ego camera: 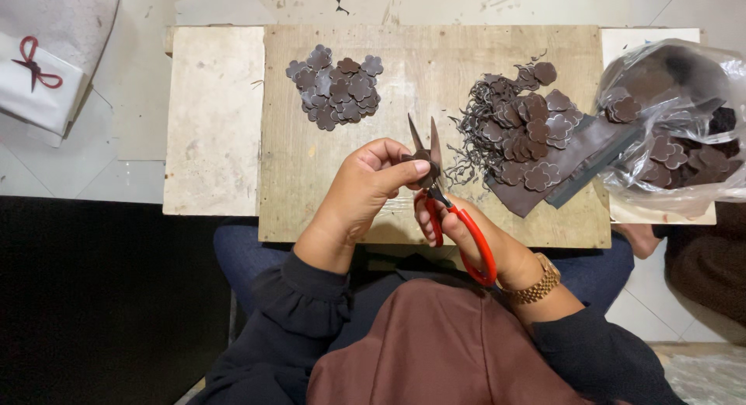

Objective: The person uses red-handled scissors to trim the edges of small dark brown flower-shaped pieces. They pick up each piece, rotate it while cutting, and place the finished pieces into a pile on the left side of the wooden board.

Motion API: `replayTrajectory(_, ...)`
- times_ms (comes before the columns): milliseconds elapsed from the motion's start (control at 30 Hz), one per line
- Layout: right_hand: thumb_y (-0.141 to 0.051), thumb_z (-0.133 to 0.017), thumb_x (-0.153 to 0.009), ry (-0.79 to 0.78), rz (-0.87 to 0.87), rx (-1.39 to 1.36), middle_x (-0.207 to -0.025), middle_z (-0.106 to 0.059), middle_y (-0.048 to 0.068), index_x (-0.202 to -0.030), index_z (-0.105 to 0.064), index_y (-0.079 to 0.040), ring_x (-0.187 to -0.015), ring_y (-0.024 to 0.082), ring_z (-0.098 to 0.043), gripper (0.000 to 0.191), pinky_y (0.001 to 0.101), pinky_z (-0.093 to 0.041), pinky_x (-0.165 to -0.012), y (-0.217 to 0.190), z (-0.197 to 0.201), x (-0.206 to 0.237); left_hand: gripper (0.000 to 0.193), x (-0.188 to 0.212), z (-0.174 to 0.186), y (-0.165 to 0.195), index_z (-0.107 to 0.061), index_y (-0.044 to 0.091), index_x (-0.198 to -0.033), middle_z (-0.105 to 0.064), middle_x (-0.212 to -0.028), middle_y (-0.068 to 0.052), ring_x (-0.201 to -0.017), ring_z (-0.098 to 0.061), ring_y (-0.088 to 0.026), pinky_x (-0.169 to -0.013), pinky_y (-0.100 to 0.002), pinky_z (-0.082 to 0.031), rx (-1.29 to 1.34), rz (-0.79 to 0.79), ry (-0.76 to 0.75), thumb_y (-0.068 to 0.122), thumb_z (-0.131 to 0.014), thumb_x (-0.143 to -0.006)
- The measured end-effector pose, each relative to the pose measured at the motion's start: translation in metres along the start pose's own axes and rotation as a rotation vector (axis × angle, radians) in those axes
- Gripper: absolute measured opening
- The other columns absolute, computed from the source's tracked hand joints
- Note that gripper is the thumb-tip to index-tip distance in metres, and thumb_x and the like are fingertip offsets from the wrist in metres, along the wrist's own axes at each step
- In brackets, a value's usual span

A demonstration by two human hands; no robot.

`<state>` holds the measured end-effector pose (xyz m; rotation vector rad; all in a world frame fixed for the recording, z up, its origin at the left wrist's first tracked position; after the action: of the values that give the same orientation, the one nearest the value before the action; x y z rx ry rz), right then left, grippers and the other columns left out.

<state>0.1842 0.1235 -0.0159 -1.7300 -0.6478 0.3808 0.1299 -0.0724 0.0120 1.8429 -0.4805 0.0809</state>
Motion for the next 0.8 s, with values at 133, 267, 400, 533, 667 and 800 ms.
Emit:
replayTrajectory(133,-0.071,-0.053,-0.093,0.090,0.010,-0.003,-0.097,-0.052,-0.001,-0.126,-0.052,-0.004,-0.081,0.009,-0.048,0.075,0.0247,-0.045,-0.071,0.004,-0.003,-0.002,0.014,-0.002,-0.003,-0.005,-0.067,0.008,-0.092,-0.069,-0.082,0.001,-0.068,-0.055,-0.003,-0.059,-0.019,-0.039,0.047,-0.039,0.009,0.014,-0.080,-0.088)
replayTrajectory(267,-0.070,-0.053,-0.095,0.116,0.035,-0.006,-0.097,-0.050,-0.001,-0.125,-0.051,-0.003,-0.081,0.008,-0.045,0.073,0.0235,-0.045,-0.071,0.006,-0.008,-0.003,0.015,-0.003,-0.004,-0.007,-0.067,0.007,-0.093,-0.069,-0.082,0.000,-0.067,-0.051,-0.003,-0.059,-0.020,-0.039,0.047,-0.069,0.006,0.014,-0.079,-0.089)
replayTrajectory(400,-0.068,-0.053,-0.097,0.140,0.024,0.014,-0.095,-0.048,-0.002,-0.122,-0.051,-0.003,-0.079,0.008,-0.044,0.070,0.0228,-0.044,-0.069,0.007,-0.008,-0.002,0.015,-0.004,-0.003,-0.008,-0.067,0.006,-0.095,-0.070,-0.082,-0.001,-0.066,-0.052,-0.003,-0.059,-0.019,-0.039,0.046,-0.060,0.020,0.013,-0.078,-0.088)
replayTrajectory(533,-0.068,-0.051,-0.097,0.147,0.015,0.033,-0.093,-0.048,-0.002,-0.119,-0.052,-0.003,-0.077,0.008,-0.045,0.068,0.0224,-0.044,-0.068,0.010,-0.006,-0.002,0.016,-0.005,-0.002,-0.009,-0.066,0.005,-0.095,-0.071,-0.082,-0.002,-0.067,-0.055,-0.004,-0.058,-0.020,-0.040,0.099,-0.057,0.013,0.011,-0.079,-0.088)
replayTrajectory(667,-0.068,-0.051,-0.099,0.139,-0.002,0.050,-0.090,-0.048,0.000,-0.113,-0.053,-0.002,-0.076,0.009,-0.046,0.067,0.0232,-0.044,-0.067,0.012,-0.004,-0.002,0.017,-0.007,-0.001,-0.010,-0.066,0.004,-0.097,-0.071,-0.083,-0.002,-0.068,-0.054,-0.004,-0.058,-0.020,-0.039,0.085,-0.066,0.019,0.011,-0.079,-0.088)
replayTrajectory(800,-0.070,-0.050,-0.096,0.111,0.004,0.098,-0.095,-0.050,-0.001,-0.116,-0.053,-0.004,-0.077,0.008,-0.047,0.069,0.0232,-0.047,-0.069,0.008,-0.002,-0.002,0.019,-0.005,-0.001,-0.012,-0.068,0.005,-0.102,-0.072,-0.085,-0.001,-0.070,-0.058,-0.004,-0.058,-0.019,-0.040,0.062,-0.049,0.046,0.013,-0.078,-0.088)
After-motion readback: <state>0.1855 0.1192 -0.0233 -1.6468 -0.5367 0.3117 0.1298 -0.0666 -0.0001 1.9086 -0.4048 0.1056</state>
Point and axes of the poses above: each hand's wrist, its own x-axis away from the middle knuckle, its own z-axis out of the back of the hand, y = z × x, the point moved 1 cm from there along -x, towards the middle knuckle
